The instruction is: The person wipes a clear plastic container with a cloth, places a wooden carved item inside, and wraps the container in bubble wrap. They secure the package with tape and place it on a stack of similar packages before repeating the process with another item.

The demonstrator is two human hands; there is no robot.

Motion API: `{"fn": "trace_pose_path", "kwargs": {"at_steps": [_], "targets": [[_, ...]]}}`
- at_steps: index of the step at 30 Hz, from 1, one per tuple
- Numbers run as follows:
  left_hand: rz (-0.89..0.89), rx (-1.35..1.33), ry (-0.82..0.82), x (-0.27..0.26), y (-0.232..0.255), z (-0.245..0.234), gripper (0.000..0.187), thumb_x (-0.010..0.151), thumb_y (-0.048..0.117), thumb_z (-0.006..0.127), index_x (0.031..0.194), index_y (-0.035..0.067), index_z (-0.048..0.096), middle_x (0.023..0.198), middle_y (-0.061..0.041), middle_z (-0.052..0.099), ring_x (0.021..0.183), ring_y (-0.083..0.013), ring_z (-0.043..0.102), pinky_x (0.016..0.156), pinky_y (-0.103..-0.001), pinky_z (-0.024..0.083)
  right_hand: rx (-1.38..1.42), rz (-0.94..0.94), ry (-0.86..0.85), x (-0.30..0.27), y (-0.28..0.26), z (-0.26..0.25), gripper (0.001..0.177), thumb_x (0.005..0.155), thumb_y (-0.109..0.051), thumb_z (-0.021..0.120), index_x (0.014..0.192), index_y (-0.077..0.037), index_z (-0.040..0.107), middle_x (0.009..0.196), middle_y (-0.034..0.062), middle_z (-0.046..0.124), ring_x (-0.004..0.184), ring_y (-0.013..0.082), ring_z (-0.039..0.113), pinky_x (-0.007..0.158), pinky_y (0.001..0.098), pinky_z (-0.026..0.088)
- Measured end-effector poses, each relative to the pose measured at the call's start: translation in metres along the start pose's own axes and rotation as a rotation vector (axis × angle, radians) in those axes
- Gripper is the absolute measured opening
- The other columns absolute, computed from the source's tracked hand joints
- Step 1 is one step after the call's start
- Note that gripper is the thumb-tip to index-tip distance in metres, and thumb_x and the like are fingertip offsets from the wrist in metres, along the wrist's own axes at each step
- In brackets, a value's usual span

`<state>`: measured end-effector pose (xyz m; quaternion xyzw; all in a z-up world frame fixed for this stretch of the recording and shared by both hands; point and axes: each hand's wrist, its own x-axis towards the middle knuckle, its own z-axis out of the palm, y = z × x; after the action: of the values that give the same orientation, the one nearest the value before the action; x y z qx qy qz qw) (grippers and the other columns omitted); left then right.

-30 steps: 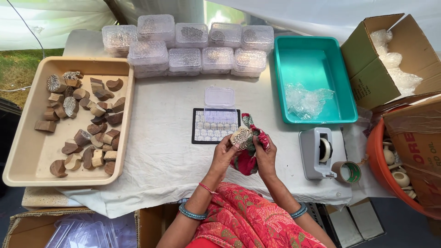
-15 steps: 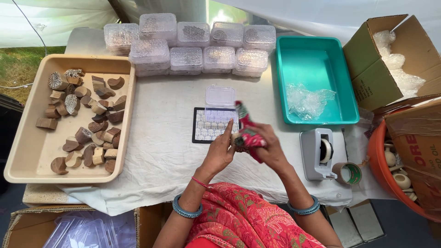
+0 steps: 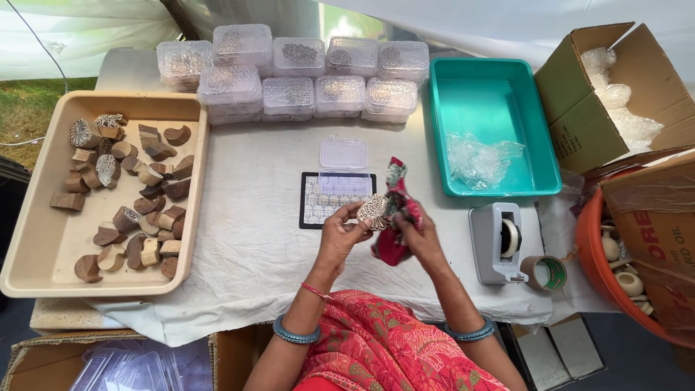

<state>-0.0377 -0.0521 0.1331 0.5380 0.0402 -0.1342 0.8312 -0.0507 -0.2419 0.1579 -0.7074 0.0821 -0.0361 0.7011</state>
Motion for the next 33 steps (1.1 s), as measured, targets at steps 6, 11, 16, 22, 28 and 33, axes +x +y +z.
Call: {"fn": "trace_pose_path", "kwargs": {"at_steps": [6,11,16,22,28,33], "targets": [[0.071,-0.104,-0.068,-0.006,-0.029,0.012,0.046,0.088,0.005,0.077,0.122,0.001,0.046,0.115,-0.009,0.062,0.103,-0.0137,0.071,0.089,-0.031,0.063,0.032,-0.202,0.062,0.004,0.037,0.015,0.016,0.104,-0.012,0.068,0.114,0.0,0.071,0.096,0.0012,0.068,0.088,0.0059,0.059,0.078,0.0245,0.051],[-0.159,-0.175,-0.138,-0.01,-0.006,0.014,0.039,0.093,0.016,0.072,0.126,0.007,0.054,0.113,-0.009,0.07,0.096,-0.0148,0.071,0.082,-0.03,0.061,0.068,-0.226,0.086,0.015,0.048,0.01,0.015,0.103,-0.012,0.067,0.105,0.001,0.073,0.091,-0.0005,0.071,0.082,0.0053,0.061,0.073,0.0242,0.052],[-0.169,-0.226,-0.046,-0.001,-0.006,0.009,0.033,0.088,0.014,0.075,0.119,0.007,0.069,0.105,-0.009,0.075,0.091,-0.0187,0.073,0.078,-0.034,0.063,0.108,-0.317,0.271,0.023,0.047,0.005,0.019,0.112,-0.011,0.069,0.099,0.003,0.071,0.09,0.0008,0.068,0.082,0.0075,0.058,0.074,0.0262,0.05],[-0.229,-0.383,0.304,0.016,-0.036,-0.003,0.028,0.085,0.02,0.082,0.105,0.013,0.066,0.098,-0.005,0.074,0.085,-0.0184,0.074,0.075,-0.034,0.063,-0.104,-0.282,-0.055,-0.031,0.0,0.018,0.028,0.094,-0.005,0.068,0.122,-0.003,0.068,0.113,0.0053,0.067,0.1,0.0133,0.065,0.084,0.0285,0.053],[-0.185,-0.477,0.512,0.023,-0.047,-0.012,0.043,0.077,0.015,0.086,0.107,0.011,0.056,0.096,-0.011,0.072,0.08,-0.0254,0.075,0.073,-0.042,0.065,-0.47,-0.412,-0.124,-0.05,0.018,0.006,0.048,0.074,0.006,0.068,0.12,-0.003,0.071,0.119,0.0123,0.071,0.11,0.0256,0.073,0.093,0.0318,0.055],[-0.174,-0.549,0.395,0.018,-0.057,0.005,0.044,0.084,0.011,0.081,0.116,0.017,0.051,0.103,-0.009,0.067,0.088,-0.0265,0.069,0.076,-0.043,0.061,-0.416,-0.534,-0.029,-0.049,0.005,0.026,0.058,0.07,0.003,0.073,0.127,0.002,0.065,0.133,0.0218,0.053,0.123,0.0381,0.057,0.102,0.0405,0.047]]}}
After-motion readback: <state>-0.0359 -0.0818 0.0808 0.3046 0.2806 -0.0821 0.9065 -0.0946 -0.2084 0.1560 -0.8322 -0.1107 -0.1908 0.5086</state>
